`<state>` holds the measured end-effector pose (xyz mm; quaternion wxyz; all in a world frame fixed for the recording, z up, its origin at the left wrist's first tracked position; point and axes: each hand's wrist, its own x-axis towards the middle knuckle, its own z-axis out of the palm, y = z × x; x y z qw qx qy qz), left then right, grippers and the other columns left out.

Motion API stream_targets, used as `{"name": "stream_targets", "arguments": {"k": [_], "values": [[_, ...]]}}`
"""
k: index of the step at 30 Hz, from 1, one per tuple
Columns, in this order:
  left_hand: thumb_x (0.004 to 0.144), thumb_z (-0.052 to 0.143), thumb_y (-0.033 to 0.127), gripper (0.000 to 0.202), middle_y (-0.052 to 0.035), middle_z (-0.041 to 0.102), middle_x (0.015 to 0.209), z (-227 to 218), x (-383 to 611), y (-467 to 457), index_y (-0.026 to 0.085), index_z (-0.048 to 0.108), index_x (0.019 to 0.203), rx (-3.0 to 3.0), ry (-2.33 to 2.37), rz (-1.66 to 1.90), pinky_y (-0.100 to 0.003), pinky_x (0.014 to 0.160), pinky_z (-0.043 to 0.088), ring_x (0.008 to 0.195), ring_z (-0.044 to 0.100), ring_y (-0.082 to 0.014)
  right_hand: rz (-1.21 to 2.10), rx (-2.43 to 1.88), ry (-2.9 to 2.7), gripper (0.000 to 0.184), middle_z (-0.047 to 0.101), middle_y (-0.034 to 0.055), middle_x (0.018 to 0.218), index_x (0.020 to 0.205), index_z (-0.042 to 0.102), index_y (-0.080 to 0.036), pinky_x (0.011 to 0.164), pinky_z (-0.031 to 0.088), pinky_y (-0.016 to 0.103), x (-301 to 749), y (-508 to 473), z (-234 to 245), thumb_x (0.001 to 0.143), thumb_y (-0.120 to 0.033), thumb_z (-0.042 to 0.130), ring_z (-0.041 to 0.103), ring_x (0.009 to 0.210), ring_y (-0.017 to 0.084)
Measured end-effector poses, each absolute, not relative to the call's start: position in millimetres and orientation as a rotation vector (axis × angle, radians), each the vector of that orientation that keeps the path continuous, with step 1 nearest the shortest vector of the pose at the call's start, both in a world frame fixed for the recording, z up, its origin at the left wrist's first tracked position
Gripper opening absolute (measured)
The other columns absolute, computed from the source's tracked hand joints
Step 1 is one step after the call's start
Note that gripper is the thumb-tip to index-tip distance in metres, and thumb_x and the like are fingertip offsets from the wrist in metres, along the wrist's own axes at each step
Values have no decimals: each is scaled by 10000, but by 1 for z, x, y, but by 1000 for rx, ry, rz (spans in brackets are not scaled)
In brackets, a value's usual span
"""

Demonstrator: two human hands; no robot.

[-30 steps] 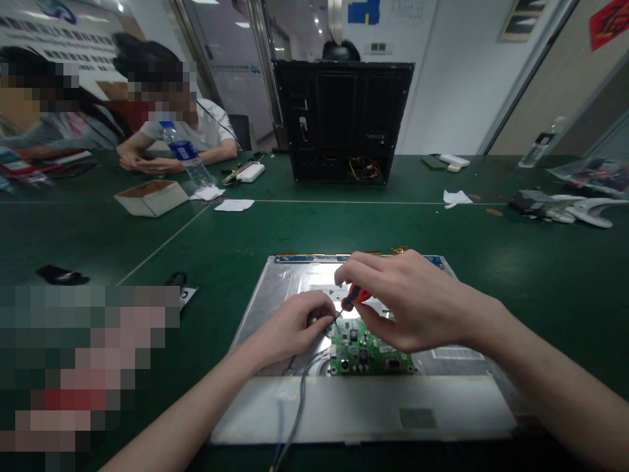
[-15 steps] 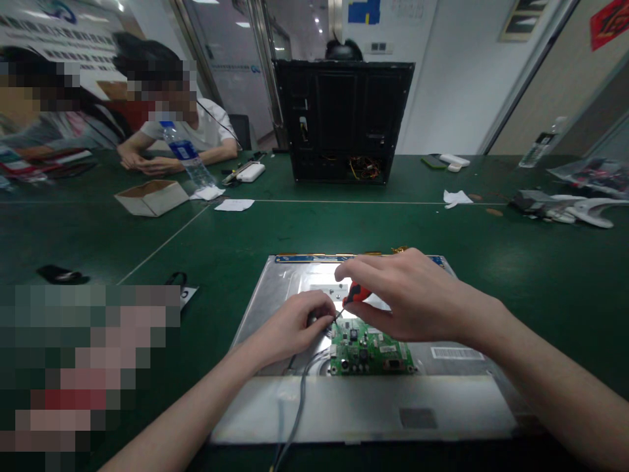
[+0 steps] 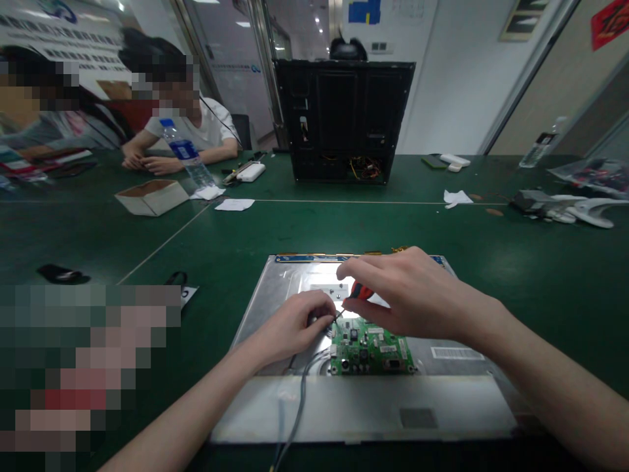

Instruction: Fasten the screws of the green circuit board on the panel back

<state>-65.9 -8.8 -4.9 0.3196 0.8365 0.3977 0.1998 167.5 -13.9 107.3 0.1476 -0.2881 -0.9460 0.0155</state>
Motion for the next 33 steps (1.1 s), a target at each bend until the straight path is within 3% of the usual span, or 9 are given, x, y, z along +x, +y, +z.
{"name": "stream_targets", "arguments": {"k": [11, 20, 27, 33], "values": [[930, 531, 206, 96, -20, 644, 830, 0, -64, -9, 189, 620, 898, 2185, 1031, 540, -303, 668, 406, 736, 561, -181, 131, -740, -2738, 197, 675, 58, 985, 1095, 559, -133, 540, 300, 254, 170, -16, 111, 902, -169, 549, 537, 694, 132], [918, 543, 194, 84, -15, 650, 838, -1, -64, -9, 192, 624, 895, 2190, 1032, 550, -308, 691, 412, 747, 568, -181, 79, -766, -2703, 181, 688, 57, 961, 1105, 575, -130, 538, 276, 259, 167, -16, 108, 941, -175, 516, 516, 646, 127], [937, 523, 220, 133, -33, 662, 893, -3, -66, -8, 193, 646, 980, 2197, 1036, 512, -318, 710, 421, 789, 580, -192, -60, -883, -2702, 161, 742, 33, 854, 1009, 599, -164, 523, 238, 270, 167, -13, 106, 1004, -317, 550, 622, 634, 163], [940, 525, 245, 126, -25, 644, 836, 1, -64, -9, 186, 626, 892, 2194, 1046, 521, -306, 680, 414, 754, 570, -186, -92, -916, -2706, 260, 749, 23, 757, 959, 600, -175, 514, 224, 266, 166, -13, 105, 984, -433, 602, 649, 595, 181]]}}
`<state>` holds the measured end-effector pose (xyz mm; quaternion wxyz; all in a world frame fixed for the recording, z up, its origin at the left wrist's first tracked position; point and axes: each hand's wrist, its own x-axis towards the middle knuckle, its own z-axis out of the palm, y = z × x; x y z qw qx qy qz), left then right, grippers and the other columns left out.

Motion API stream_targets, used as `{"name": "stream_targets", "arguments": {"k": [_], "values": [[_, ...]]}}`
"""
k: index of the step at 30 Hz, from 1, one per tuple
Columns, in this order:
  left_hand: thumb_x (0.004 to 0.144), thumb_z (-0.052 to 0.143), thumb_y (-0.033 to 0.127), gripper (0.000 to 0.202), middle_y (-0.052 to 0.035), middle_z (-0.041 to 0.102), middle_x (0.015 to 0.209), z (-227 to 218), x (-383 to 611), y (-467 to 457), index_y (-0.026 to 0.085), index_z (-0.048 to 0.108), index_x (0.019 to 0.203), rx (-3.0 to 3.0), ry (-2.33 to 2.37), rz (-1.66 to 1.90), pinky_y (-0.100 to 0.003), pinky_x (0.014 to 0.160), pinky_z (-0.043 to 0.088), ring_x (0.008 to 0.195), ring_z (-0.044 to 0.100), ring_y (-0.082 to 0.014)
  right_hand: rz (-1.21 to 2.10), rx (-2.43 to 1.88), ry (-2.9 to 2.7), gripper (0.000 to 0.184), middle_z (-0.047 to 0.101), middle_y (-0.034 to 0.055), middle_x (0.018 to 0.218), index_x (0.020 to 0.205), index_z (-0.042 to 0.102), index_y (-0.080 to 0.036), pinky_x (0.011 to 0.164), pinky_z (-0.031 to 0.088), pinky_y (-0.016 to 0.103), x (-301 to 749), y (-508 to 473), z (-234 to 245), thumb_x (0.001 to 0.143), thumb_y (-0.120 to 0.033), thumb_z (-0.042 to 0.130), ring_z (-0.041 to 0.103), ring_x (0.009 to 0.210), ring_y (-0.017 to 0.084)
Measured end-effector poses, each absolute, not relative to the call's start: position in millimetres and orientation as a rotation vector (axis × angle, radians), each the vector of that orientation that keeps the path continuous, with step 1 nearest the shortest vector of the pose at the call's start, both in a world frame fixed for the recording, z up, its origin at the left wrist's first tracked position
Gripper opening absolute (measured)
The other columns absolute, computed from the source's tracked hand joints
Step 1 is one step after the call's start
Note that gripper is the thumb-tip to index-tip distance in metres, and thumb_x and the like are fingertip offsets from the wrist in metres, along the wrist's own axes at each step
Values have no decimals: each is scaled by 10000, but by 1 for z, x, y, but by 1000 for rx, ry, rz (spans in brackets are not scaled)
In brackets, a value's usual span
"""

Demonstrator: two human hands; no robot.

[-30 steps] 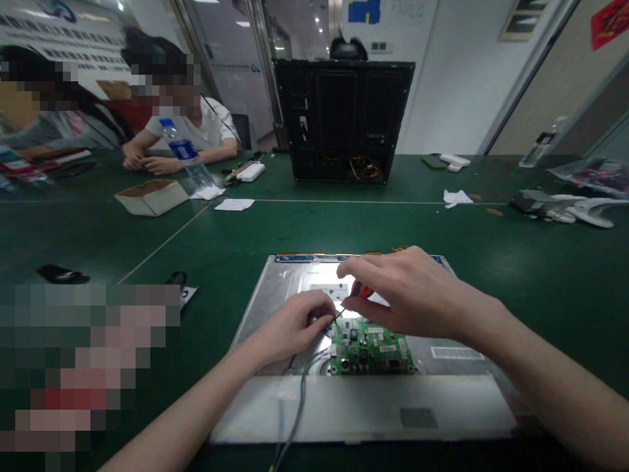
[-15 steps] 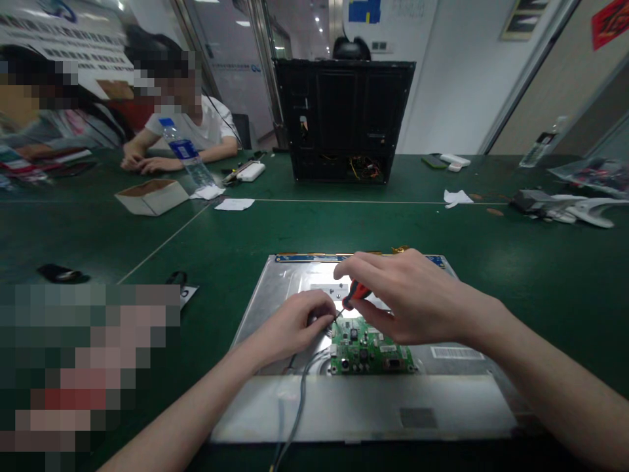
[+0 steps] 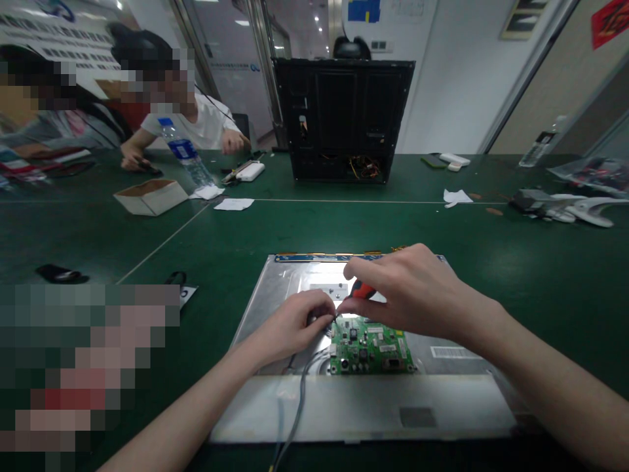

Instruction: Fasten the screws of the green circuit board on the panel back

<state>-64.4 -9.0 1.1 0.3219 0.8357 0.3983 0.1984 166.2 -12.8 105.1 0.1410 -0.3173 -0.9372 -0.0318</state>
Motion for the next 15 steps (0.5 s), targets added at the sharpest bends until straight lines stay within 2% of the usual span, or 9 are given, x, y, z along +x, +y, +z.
{"name": "stream_targets", "arguments": {"k": [6, 11, 15], "values": [[940, 535, 242, 118, -35, 672, 899, -3, -65, -7, 193, 639, 964, 2189, 1042, 520, -315, 710, 429, 795, 589, -195, -20, -922, -2713, 170, 736, 42, 843, 1038, 584, -159, 527, 233, 266, 164, -17, 107, 1001, -322, 557, 621, 644, 164], [947, 536, 244, 114, -32, 669, 886, -7, -66, -6, 197, 639, 959, 2192, 1031, 523, -317, 707, 429, 783, 584, -193, 64, -898, -2699, 199, 717, 46, 866, 1143, 545, -139, 543, 256, 270, 163, -17, 107, 985, -259, 544, 589, 662, 161], [944, 528, 225, 108, -30, 657, 874, -6, -66, -7, 194, 630, 960, 2181, 1029, 518, -311, 694, 425, 772, 577, -190, 117, -855, -2720, 209, 702, 56, 916, 1149, 535, -134, 545, 272, 264, 164, -17, 108, 954, -208, 536, 549, 652, 142]]}}
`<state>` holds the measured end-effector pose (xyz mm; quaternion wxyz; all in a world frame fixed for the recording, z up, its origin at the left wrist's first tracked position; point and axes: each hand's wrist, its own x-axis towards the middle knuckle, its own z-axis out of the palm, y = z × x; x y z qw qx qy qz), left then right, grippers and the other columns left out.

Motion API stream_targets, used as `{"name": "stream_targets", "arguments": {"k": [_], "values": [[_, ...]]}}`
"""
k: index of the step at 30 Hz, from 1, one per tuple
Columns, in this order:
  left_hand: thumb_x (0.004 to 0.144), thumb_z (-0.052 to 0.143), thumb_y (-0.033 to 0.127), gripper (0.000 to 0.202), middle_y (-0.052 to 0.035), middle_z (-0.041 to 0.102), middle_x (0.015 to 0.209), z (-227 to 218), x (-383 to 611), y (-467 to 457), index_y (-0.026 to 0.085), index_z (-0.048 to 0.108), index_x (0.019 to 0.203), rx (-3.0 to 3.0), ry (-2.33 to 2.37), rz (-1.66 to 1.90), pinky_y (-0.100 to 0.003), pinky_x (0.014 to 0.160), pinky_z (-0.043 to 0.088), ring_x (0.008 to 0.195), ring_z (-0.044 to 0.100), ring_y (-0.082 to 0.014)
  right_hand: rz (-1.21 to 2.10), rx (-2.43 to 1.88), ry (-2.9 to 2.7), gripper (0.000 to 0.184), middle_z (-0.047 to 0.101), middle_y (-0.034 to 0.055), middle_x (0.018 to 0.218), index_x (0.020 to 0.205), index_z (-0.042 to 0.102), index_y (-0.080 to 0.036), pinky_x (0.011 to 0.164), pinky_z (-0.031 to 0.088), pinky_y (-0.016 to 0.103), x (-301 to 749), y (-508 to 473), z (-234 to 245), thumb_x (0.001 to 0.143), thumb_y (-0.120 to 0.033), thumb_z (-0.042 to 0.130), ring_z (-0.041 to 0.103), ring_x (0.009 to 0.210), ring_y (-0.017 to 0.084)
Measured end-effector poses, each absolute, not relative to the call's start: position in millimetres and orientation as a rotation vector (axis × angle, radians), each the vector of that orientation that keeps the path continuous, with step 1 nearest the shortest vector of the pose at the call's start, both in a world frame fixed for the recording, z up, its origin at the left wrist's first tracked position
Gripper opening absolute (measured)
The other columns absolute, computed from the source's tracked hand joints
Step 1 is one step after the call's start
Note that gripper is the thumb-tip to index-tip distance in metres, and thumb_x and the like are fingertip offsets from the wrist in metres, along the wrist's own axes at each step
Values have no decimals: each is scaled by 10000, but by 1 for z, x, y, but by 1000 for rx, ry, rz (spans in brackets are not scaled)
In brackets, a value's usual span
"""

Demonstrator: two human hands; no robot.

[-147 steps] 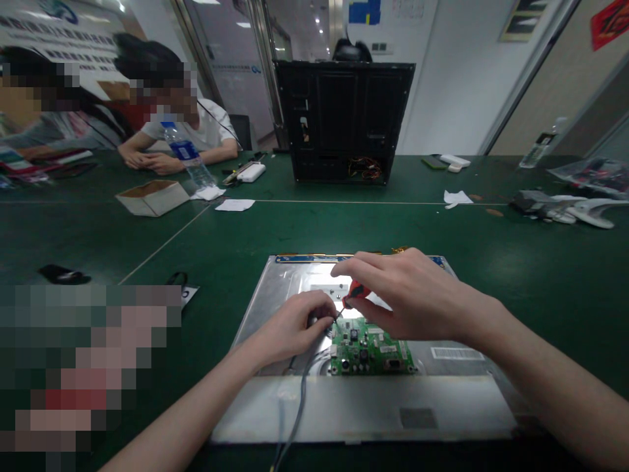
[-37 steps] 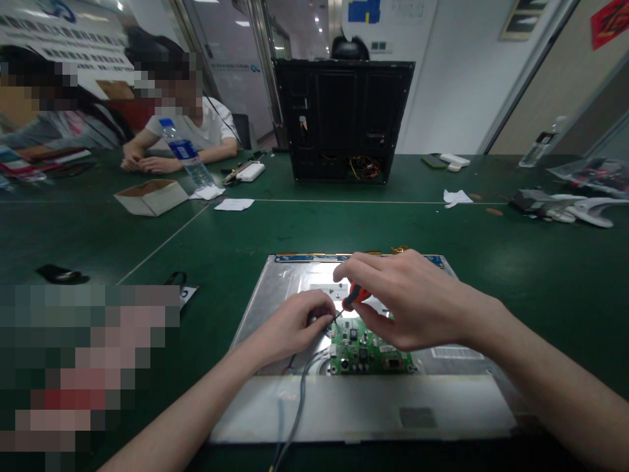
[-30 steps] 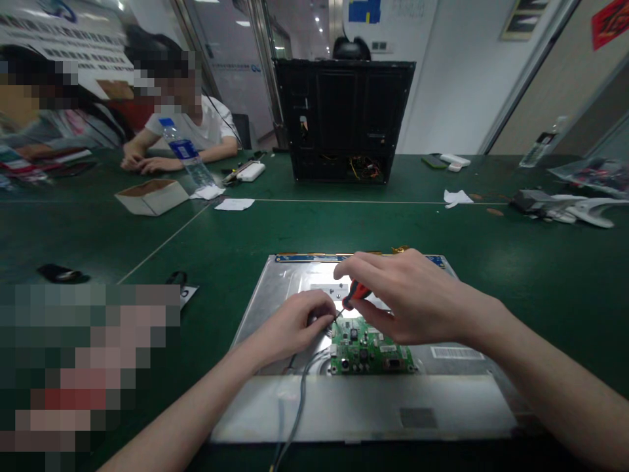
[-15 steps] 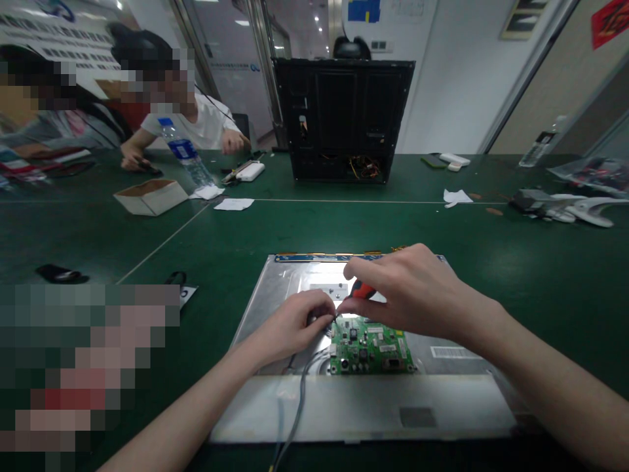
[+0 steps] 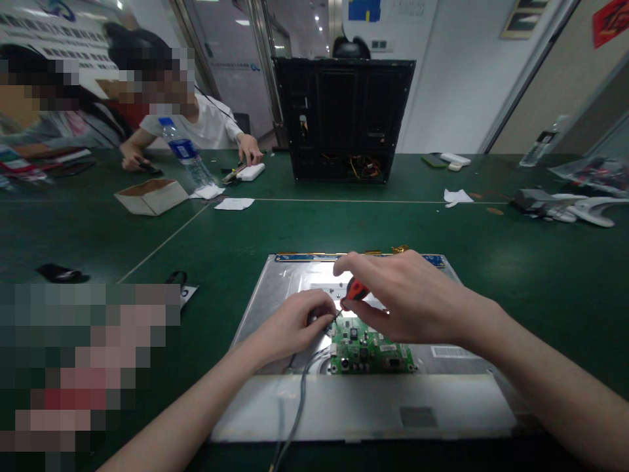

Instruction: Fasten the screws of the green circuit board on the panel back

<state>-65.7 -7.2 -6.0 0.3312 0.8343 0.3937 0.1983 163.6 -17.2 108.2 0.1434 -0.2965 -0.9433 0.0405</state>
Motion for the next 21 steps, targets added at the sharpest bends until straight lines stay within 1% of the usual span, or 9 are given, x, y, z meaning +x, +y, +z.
{"name": "stream_targets", "arguments": {"k": [4, 8, 11, 15, 18, 21], "values": [[923, 544, 211, 82, -16, 638, 829, -2, -64, -8, 191, 617, 892, 2182, 1036, 555, -301, 668, 409, 734, 561, -179, 133, -783, -2736, 155, 683, 52, 977, 1074, 550, -164, 543, 279, 256, 166, -18, 109, 921, -186, 546, 533, 663, 127], [917, 543, 220, 91, -14, 638, 829, 1, -63, -9, 193, 610, 863, 2190, 1027, 566, -303, 665, 407, 734, 562, -179, 98, -842, -2724, 147, 698, 27, 906, 1038, 571, -191, 544, 257, 257, 167, -16, 108, 947, -299, 614, 567, 675, 140], [928, 533, 237, 105, -21, 648, 842, 2, -63, -10, 193, 620, 887, 2195, 1044, 542, -312, 683, 418, 751, 570, -185, 37, -896, -2715, 163, 702, 18, 820, 998, 592, -196, 538, 235, 262, 165, -15, 106, 987, -358, 583, 570, 634, 142], [947, 533, 250, 116, -35, 674, 894, 0, -64, -9, 197, 636, 959, 2188, 1049, 513, -321, 706, 436, 790, 589, -197, 23, -905, -2715, 130, 710, 29, 830, 1061, 583, -183, 541, 243, 268, 163, -16, 106, 999, -289, 542, 580, 640, 148], [952, 537, 255, 114, -35, 674, 892, -3, -66, -8, 199, 636, 961, 2189, 1042, 500, -318, 692, 432, 777, 585, -194, 73, -916, -2714, 171, 707, 34, 849, 1126, 550, -165, 548, 267, 268, 162, -17, 108, 970, -236, 544, 582, 652, 149], [949, 532, 248, 117, -34, 666, 887, -2, -65, -8, 194, 634, 967, 2197, 1037, 503, -316, 696, 432, 774, 579, -192, 119, -911, -2718, 202, 707, 47, 896, 1135, 534, -146, 551, 281, 262, 163, -19, 109, 938, -195, 544, 579, 659, 139]]}}
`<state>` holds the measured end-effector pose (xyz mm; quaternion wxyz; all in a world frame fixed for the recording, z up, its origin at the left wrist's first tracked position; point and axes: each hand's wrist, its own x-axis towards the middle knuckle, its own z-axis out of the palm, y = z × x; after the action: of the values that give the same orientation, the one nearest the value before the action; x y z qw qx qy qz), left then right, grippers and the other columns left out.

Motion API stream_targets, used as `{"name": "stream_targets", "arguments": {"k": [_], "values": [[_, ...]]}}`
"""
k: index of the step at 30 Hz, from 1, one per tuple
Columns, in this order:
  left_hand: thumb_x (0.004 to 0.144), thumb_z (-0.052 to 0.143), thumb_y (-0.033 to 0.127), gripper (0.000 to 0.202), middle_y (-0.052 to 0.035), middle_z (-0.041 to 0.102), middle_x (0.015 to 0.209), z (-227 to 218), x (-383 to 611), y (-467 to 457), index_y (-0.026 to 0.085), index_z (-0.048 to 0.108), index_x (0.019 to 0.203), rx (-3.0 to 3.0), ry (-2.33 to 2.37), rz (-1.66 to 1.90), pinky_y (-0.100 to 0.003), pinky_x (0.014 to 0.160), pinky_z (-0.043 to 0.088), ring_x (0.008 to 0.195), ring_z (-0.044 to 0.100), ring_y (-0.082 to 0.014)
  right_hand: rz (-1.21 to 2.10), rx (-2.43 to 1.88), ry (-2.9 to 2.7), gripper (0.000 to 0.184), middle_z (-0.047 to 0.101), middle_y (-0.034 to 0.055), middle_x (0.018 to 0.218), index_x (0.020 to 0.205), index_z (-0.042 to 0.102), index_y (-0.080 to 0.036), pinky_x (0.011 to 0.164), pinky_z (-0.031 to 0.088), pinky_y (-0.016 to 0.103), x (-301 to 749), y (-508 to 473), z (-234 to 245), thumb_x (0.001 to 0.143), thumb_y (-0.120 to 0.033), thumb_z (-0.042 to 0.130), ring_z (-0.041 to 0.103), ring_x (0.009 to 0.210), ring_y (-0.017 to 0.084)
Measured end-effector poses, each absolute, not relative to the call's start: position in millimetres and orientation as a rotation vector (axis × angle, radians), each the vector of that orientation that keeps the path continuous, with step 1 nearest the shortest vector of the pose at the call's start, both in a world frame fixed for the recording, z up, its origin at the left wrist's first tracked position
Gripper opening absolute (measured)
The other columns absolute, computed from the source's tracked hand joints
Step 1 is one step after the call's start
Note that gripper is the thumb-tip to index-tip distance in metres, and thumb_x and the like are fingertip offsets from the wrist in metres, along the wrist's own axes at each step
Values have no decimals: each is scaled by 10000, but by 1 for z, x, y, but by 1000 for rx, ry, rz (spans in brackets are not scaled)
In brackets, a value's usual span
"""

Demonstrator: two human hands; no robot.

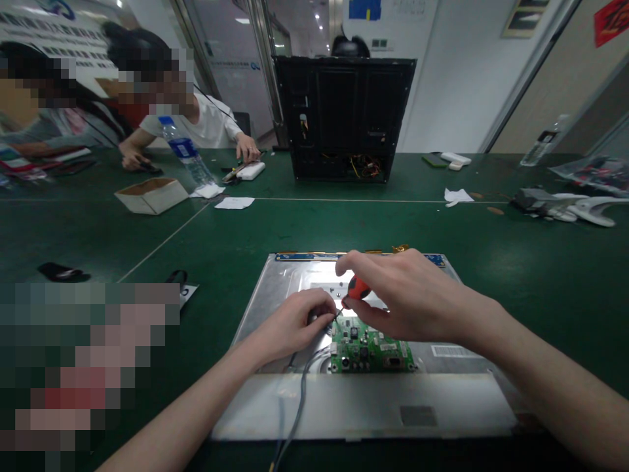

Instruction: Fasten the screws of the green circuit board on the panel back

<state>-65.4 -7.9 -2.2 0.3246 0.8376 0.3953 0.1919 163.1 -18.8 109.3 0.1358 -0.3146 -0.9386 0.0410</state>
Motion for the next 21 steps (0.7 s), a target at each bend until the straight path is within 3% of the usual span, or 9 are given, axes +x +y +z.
{"name": "stream_targets", "arguments": {"k": [3, 9, 12, 18, 21], "values": [[940, 529, 236, 113, -32, 654, 871, 1, -64, -9, 190, 631, 952, 2199, 1039, 509, -311, 685, 427, 764, 569, -190, 111, -878, -2725, 168, 702, 47, 934, 1082, 546, -153, 542, 270, 258, 165, -19, 110, 916, -183, 556, 559, 650, 127], [935, 512, 232, 121, -30, 652, 855, 1, -63, -10, 192, 626, 928, 2195, 1044, 521, -315, 695, 433, 765, 568, -189, 65, -875, -2719, 190, 703, 29, 870, 1009, 579, -177, 545, 244, 259, 166, -15, 108, 973, -362, 599, 573, 663, 138], [941, 526, 239, 115, -35, 661, 868, -1, -64, -9, 189, 629, 935, 2197, 1053, 521, -320, 702, 440, 772, 576, -191, 25, -913, -2718, 160, 693, 23, 811, 990, 598, -176, 546, 232, 260, 165, -14, 107, 1004, -325, 544, 551, 629, 129], [944, 532, 237, 109, -39, 671, 893, -1, -65, -9, 195, 632, 948, 2171, 1027, 528, -323, 713, 446, 797, 589, -195, 56, -900, -2701, 155, 702, 43, 911, 1069, 587, -149, 538, 247, 266, 164, -16, 108, 929, -201, 544, 542, 653, 128], [945, 529, 236, 120, -39, 668, 897, 1, -65, -9, 194, 641, 946, 2168, 1014, 532, -322, 710, 444, 798, 587, -196, 68, -838, -2699, 207, 696, 57, 966, 1125, 577, -136, 544, 278, 267, 165, -17, 108, 935, -210, 540, 570, 693, 138]]}}
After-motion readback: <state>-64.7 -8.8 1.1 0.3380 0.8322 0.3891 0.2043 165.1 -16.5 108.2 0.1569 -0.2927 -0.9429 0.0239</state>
